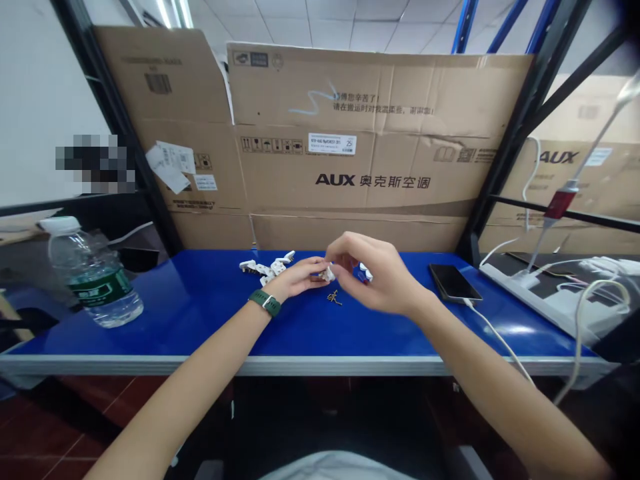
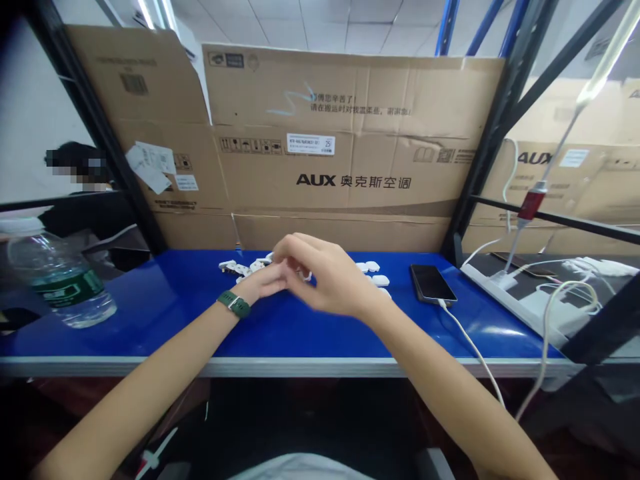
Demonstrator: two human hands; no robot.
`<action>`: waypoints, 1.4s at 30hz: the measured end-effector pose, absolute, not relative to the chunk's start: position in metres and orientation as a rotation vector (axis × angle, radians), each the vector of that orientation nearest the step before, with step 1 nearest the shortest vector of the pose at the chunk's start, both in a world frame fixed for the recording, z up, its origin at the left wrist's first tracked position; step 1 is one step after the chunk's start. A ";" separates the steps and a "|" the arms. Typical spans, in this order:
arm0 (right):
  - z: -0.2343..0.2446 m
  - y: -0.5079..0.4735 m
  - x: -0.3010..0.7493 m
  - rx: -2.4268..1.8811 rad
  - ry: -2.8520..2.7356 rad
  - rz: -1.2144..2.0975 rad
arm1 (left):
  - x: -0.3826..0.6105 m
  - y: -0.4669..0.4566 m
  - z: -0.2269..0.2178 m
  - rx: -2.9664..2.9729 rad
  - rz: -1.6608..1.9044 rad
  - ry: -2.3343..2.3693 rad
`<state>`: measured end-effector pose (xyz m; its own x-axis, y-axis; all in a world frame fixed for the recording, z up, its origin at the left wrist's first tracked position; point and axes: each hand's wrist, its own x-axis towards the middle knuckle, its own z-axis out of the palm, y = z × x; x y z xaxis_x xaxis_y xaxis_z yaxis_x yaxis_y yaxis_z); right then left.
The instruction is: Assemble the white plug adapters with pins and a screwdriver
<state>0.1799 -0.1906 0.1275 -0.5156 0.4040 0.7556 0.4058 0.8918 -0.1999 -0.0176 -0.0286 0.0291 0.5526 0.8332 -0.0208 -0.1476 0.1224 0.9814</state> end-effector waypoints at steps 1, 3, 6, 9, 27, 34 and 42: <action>0.119 -0.166 0.183 -0.654 -2.203 -0.020 | -0.018 -0.028 0.029 1.250 0.807 0.684; 0.092 -0.121 0.192 -0.839 -2.247 0.007 | -0.017 -0.028 0.029 1.254 0.828 0.706; 0.050 -0.081 0.203 -1.096 -2.085 0.280 | -0.015 -0.030 0.029 1.306 0.876 0.805; 0.028 -0.070 0.204 -1.130 -1.956 0.650 | -0.014 -0.033 0.030 1.367 0.881 0.841; 0.031 -0.063 0.213 -1.285 -1.838 0.614 | -0.016 -0.019 0.025 1.708 0.886 1.004; 0.032 -0.059 0.237 -1.685 -2.086 -0.038 | -0.023 -0.007 0.014 1.997 0.909 1.318; 0.021 -0.054 0.230 -1.804 -2.277 -0.301 | -0.025 -0.011 0.020 2.224 0.926 1.268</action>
